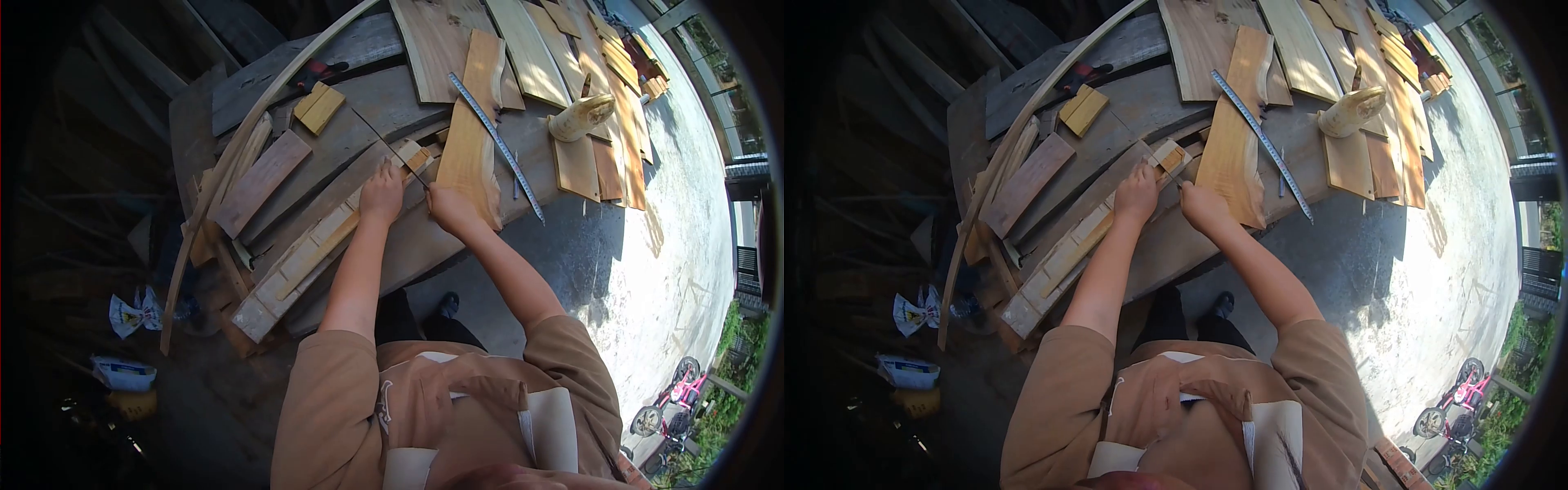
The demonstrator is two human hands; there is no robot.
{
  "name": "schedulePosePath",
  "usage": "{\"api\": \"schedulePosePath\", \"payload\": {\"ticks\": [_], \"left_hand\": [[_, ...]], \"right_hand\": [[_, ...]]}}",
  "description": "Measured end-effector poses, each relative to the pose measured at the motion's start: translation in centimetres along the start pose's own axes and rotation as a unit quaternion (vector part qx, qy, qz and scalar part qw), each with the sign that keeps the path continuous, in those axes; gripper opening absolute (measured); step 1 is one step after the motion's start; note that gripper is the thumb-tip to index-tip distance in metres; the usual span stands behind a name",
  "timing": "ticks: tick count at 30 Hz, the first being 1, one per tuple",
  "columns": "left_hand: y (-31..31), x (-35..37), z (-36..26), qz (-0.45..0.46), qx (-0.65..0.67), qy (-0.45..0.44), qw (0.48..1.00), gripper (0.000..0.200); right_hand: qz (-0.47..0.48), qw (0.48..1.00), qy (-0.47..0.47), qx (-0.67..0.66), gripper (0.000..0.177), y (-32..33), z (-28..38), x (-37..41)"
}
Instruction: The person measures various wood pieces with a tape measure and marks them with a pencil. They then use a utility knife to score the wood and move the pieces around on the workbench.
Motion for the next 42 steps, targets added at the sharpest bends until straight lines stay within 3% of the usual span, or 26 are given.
{"api": "schedulePosePath", "payload": {"ticks": [4, 7, 11, 15, 18, 20, 23, 27, 31, 34, 38, 42], "left_hand": [[0.4, 0.0, 0.0, -0.044, -0.003, 0.002, 0.999, 0.033], [0.1, 0.2, 0.1, -0.050, -0.005, 0.002, 0.999, 0.035], [0.3, 0.3, -0.2, -0.042, -0.026, -0.014, 0.999, 0.037], [0.2, 0.1, 0.0, -0.033, -0.003, -0.007, 0.999, 0.037], [0.2, 0.1, -0.1, -0.019, -0.010, -0.009, 1.000, 0.038], [0.2, 0.0, -0.2, -0.020, -0.004, -0.010, 1.000, 0.038], [0.0, -0.1, 0.0, -0.026, -0.010, -0.006, 1.000, 0.038], [0.3, 0.2, -0.3, -0.053, -0.034, -0.014, 0.998, 0.036], [0.2, 0.2, 0.0, -0.046, -0.040, -0.016, 0.998, 0.034], [0.5, 0.1, -0.2, -0.053, -0.021, -0.015, 0.998, 0.035], [0.2, -0.1, -0.1, -0.040, -0.012, -0.011, 0.999, 0.036], [0.2, 0.2, -0.3, -0.047, -0.041, -0.021, 0.998, 0.037]], "right_hand": [[0.066, 0.995, -0.075, 0.032, 0.029, 1.2, -3.8, 7.6], [0.075, 0.992, -0.097, 0.035, 0.031, 2.3, -3.6, 8.6], [0.043, 0.999, 0.005, -0.015, 0.031, 0.6, -0.9, 0.9], [0.012, 1.000, -0.003, -0.017, 0.030, 0.0, 0.7, -2.2], [0.027, 0.999, -0.010, -0.015, 0.028, 0.5, -1.4, 2.8], [0.059, 0.994, -0.091, 0.005, 0.028, 1.5, -3.8, 7.6], [0.077, 0.990, -0.115, 0.013, 0.030, 2.3, -4.0, 9.2], [0.032, 0.999, 0.008, -0.026, 0.030, 0.7, -0.9, 1.5], [0.008, 1.000, 0.004, -0.027, 0.029, -0.1, 0.8, -2.2], [0.016, 1.000, 0.004, -0.002, 0.028, 0.0, -1.5, 2.0], [0.075, 0.991, -0.107, 0.024, 0.027, 1.8, -4.9, 9.5], [0.069, 0.995, -0.072, 0.028, 0.028, 2.7, -3.8, 7.1]]}}
Point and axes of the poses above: each hand's wrist, its own x-axis away from the middle knuckle, its own y-axis out of the back of the hand, z = x × y, the point moved 10 cm from there along -x, towards the middle knuckle, and after that the axes turned 6 degrees about -x, right-handed, at the moved point
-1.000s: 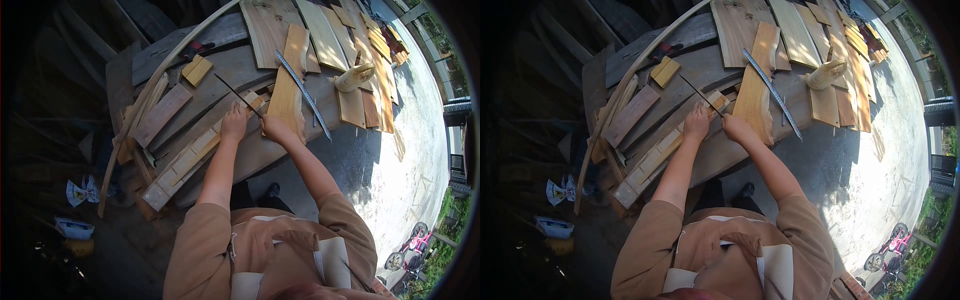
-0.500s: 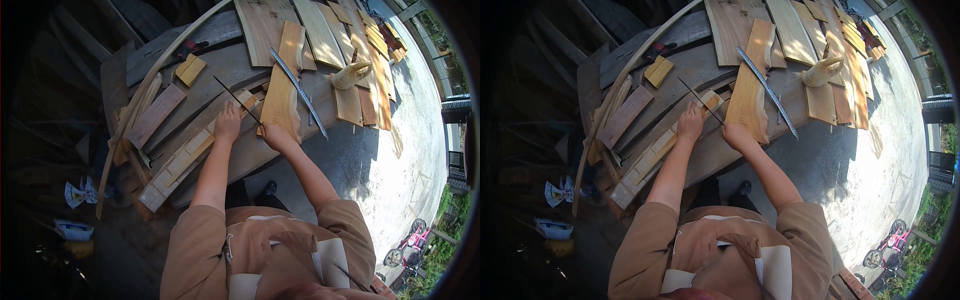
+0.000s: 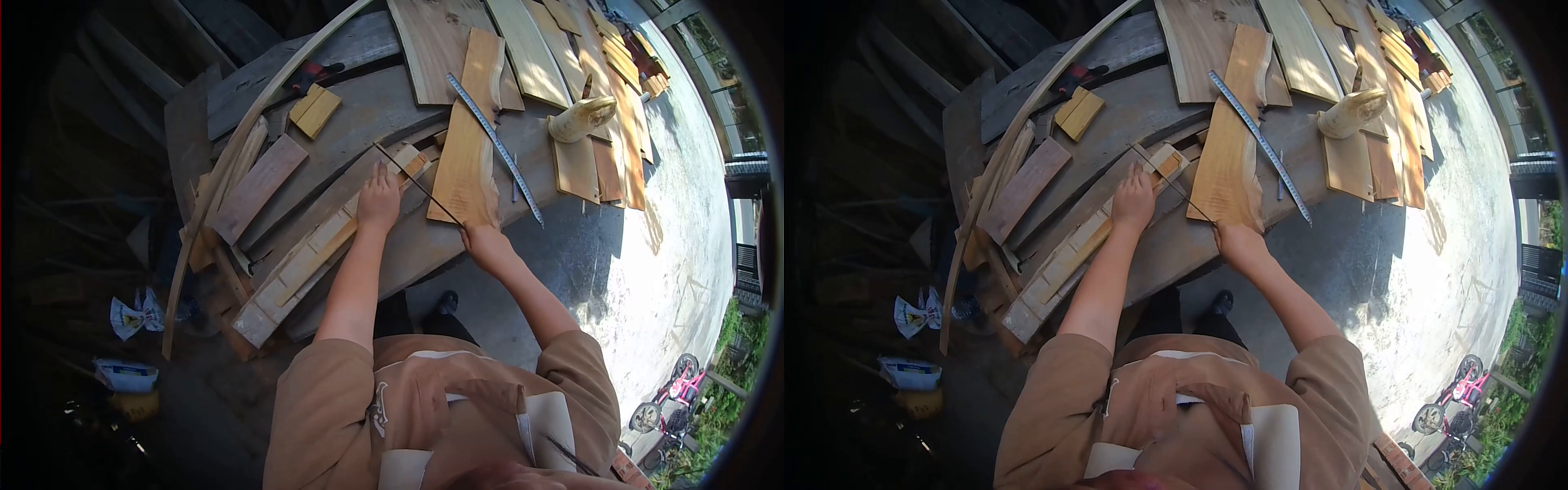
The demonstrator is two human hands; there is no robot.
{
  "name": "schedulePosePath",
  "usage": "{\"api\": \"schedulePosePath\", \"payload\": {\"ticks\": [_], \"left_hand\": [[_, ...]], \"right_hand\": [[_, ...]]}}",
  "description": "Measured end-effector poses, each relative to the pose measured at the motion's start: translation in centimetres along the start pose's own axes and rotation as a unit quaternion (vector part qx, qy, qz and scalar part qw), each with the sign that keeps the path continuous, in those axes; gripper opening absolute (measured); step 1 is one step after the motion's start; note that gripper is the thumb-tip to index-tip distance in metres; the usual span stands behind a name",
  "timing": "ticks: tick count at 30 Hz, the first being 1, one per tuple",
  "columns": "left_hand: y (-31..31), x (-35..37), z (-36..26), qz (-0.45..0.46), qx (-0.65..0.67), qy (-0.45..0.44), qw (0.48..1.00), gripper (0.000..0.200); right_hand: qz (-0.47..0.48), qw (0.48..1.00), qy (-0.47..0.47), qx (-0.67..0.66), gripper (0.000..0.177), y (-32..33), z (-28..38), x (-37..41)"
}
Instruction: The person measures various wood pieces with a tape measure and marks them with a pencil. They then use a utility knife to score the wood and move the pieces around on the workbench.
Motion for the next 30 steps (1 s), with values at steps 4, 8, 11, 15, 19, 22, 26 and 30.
{"api": "schedulePosePath", "payload": {"ticks": [4, 8, 11, 15, 19, 22, 26, 30], "left_hand": [[-0.1, -0.1, 0.1, -0.008, -0.008, -0.006, 1.000, 0.036], [-0.2, 0.2, -0.2, -0.001, -0.008, -0.008, 1.000, 0.037], [0.0, 0.1, -0.1, -0.015, -0.007, -0.010, 1.000, 0.036], [-0.1, 0.0, -0.1, -0.017, -0.004, -0.006, 1.000, 0.037], [-0.3, -0.1, 0.1, 0.008, -0.006, -0.004, 1.000, 0.038], [-0.1, -0.1, 0.0, 0.003, -0.005, -0.005, 1.000, 0.038], [-0.2, -0.1, 0.0, -0.013, 0.013, -0.004, 1.000, 0.037], [-0.1, -0.1, -0.2, 0.001, -0.005, -0.015, 1.000, 0.038]], "right_hand": [[-0.016, 0.999, 0.040, -0.024, 0.029, -0.7, 2.3, -4.0], [-0.032, 0.998, 0.028, -0.050, 0.028, -1.5, 2.5, -3.3], [-0.028, 0.999, -0.010, -0.044, 0.027, -1.7, 0.2, 0.7], [-0.013, 0.998, -0.048, -0.036, 0.027, -1.7, -1.8, 3.6], [-0.024, 0.999, 0.013, -0.023, 0.028, -1.3, 1.1, -1.5], [-0.056, 0.996, 0.052, -0.045, 0.029, -1.1, 4.9, -7.2], [-0.069, 0.995, 0.055, -0.046, 0.028, -0.4, 5.7, -7.3], [-0.029, 0.999, 0.002, -0.039, 0.025, -1.7, 0.0, -0.1]]}}
Point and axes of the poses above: each hand's wrist, its own x-axis away from the middle knuckle, its own y-axis out of the back of the hand, z = x × y, the point moved 10 cm from there along -x, towards the middle knuckle, and after that the axes turned 6 degrees about -x, right-handed, at the moved point
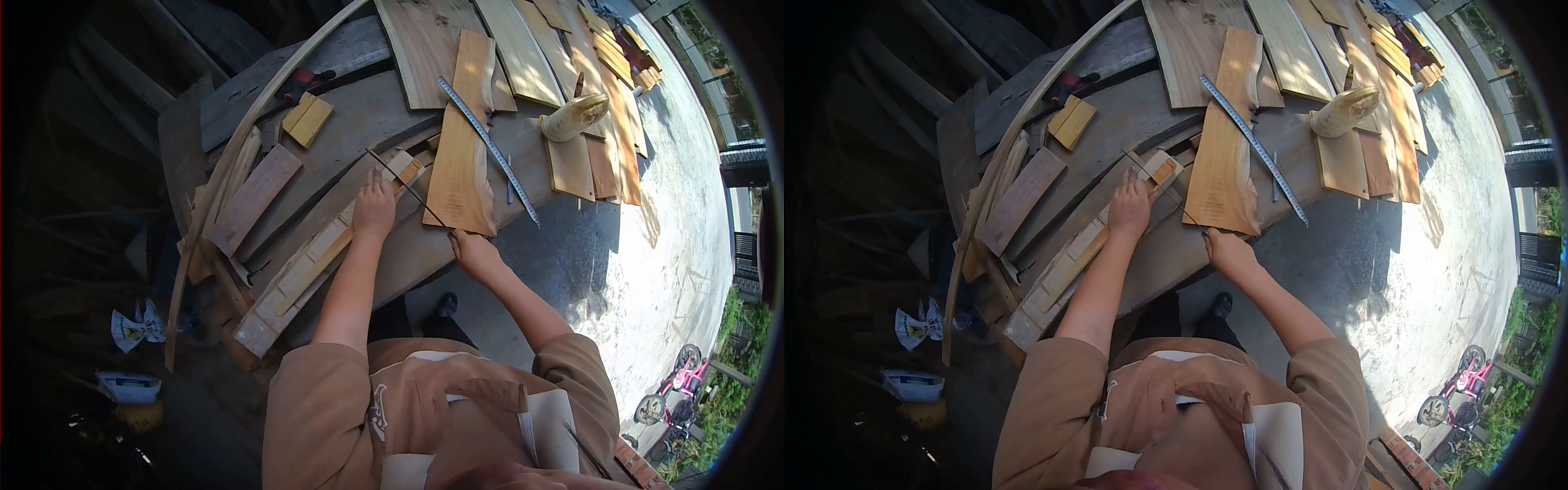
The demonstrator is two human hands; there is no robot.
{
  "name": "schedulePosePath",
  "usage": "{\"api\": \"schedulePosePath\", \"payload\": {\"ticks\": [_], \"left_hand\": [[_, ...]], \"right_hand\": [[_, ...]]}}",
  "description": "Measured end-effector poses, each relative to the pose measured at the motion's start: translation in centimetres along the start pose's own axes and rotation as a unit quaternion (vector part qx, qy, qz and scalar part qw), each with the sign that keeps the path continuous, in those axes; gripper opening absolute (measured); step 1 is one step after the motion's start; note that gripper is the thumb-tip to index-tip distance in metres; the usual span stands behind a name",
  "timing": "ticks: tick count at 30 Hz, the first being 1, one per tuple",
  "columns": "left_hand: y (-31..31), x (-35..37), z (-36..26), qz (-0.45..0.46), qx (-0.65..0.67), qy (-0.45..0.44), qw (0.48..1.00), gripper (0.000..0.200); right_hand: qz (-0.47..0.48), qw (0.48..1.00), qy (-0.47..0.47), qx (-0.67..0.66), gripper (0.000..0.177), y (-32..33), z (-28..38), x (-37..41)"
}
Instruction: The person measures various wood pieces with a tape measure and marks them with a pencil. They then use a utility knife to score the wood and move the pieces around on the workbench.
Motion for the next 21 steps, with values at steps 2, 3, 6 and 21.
{"api": "schedulePosePath", "payload": {"ticks": [2, 3, 6, 21], "left_hand": [[-0.1, 0.1, 0.0, -0.005, 0.001, 0.001, 1.000, 0.038], [0.0, 0.0, 0.0, -0.013, 0.001, 0.002, 1.000, 0.039], [-0.2, 0.1, 0.0, -0.008, -0.009, -0.003, 1.000, 0.039], [-0.3, 0.1, -0.1, -0.024, -0.019, -0.006, 1.000, 0.037]], "right_hand": [[0.034, 0.998, -0.046, 0.022, 0.025, 0.5, -1.8, 3.1], [0.036, 0.998, -0.046, 0.021, 0.025, 0.9, -1.6, 3.0], [0.023, 0.999, -0.024, 0.005, 0.026, 1.2, -0.7, 1.5], [0.000, 0.999, -0.033, 0.025, 0.025, 0.4, -2.3, 4.9]]}}
Point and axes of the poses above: each hand's wrist, its own x-axis away from the middle knuckle, its own y-axis out of the back of the hand, z = x × y, the point moved 10 cm from there along -x, towards the middle knuckle, and after that the axes turned 6 degrees about -x, right-handed, at the moved point
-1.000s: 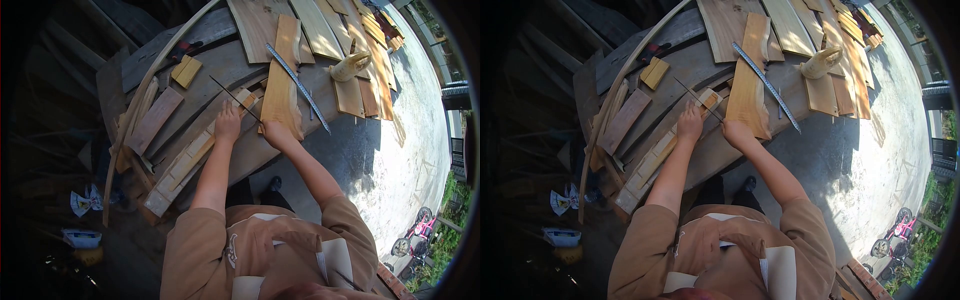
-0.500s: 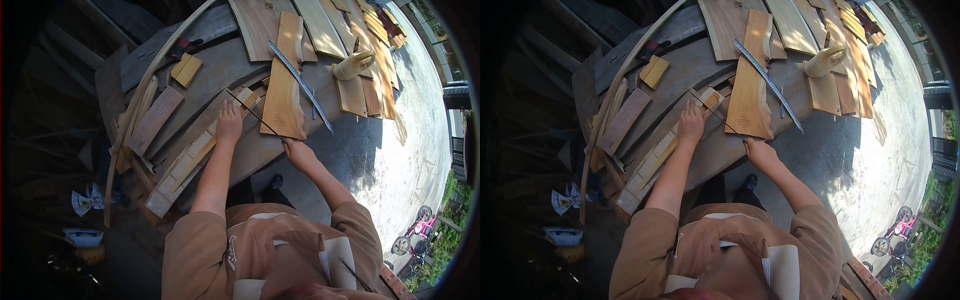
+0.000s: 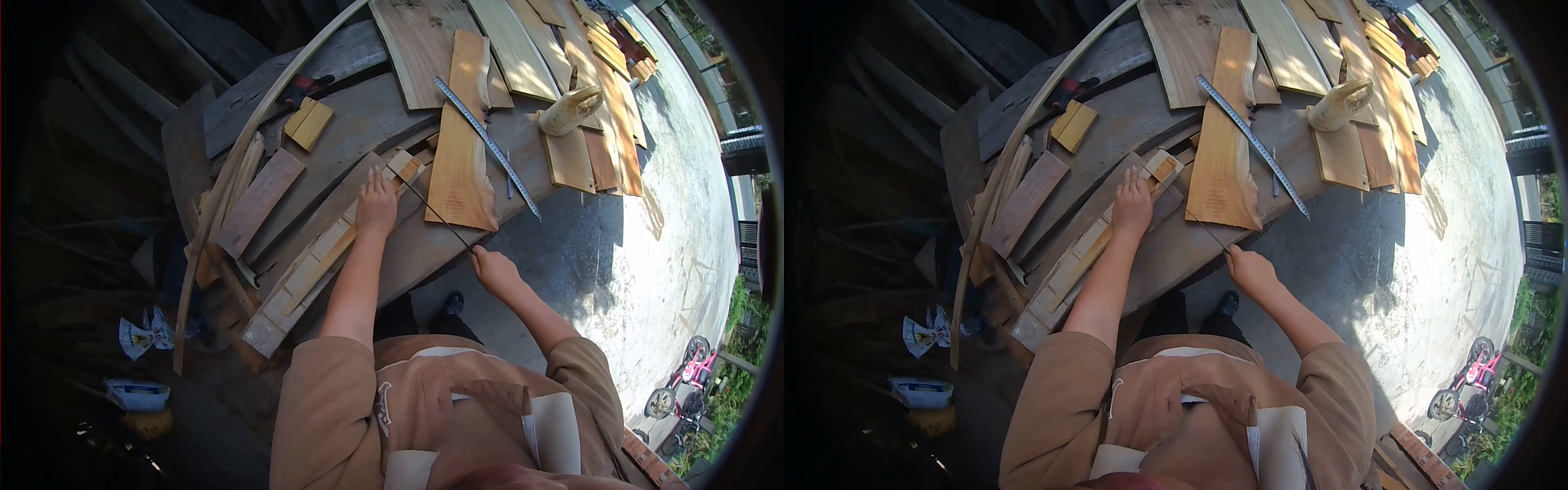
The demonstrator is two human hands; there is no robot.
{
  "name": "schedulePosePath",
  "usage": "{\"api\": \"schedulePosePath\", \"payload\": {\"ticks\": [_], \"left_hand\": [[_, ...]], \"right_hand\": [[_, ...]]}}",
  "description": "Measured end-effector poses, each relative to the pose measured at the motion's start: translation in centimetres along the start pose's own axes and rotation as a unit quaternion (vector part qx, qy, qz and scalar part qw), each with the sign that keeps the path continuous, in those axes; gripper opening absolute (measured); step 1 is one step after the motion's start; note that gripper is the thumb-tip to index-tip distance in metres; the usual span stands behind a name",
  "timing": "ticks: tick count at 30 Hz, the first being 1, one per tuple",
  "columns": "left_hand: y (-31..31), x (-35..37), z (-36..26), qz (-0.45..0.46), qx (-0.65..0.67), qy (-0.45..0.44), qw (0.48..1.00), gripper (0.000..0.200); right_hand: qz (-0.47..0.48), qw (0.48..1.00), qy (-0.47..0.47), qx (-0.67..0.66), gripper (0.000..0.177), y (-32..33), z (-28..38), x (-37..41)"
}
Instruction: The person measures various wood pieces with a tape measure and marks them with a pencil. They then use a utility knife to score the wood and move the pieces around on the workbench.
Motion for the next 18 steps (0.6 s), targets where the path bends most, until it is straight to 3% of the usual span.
{"api": "schedulePosePath", "payload": {"ticks": [8, 16, 18], "left_hand": [[-0.4, -0.3, 0.3, 0.043, 0.048, 0.016, 0.998, 0.040], [2.0, -0.2, 1.0, 0.048, 0.149, 0.026, 0.987, 0.047], [2.8, 0.4, 2.1, 0.065, 0.205, 0.069, 0.974, 0.056]], "right_hand": [[-0.031, 0.997, -0.073, -0.020, 0.026, 1.3, -4.6, 7.3], [-0.105, 0.990, -0.070, -0.062, 0.029, 0.6, -5.4, 5.9], [-0.111, 0.991, -0.064, -0.047, 0.029, 0.8, -5.2, 4.7]]}}
Point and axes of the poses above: each hand's wrist, its own x-axis away from the middle knuckle, its own y-axis out of the back of the hand, z = x × y, the point moved 10 cm from there along -x, towards the middle knuckle, and after that the axes turned 6 degrees about -x, right-handed, at the moved point
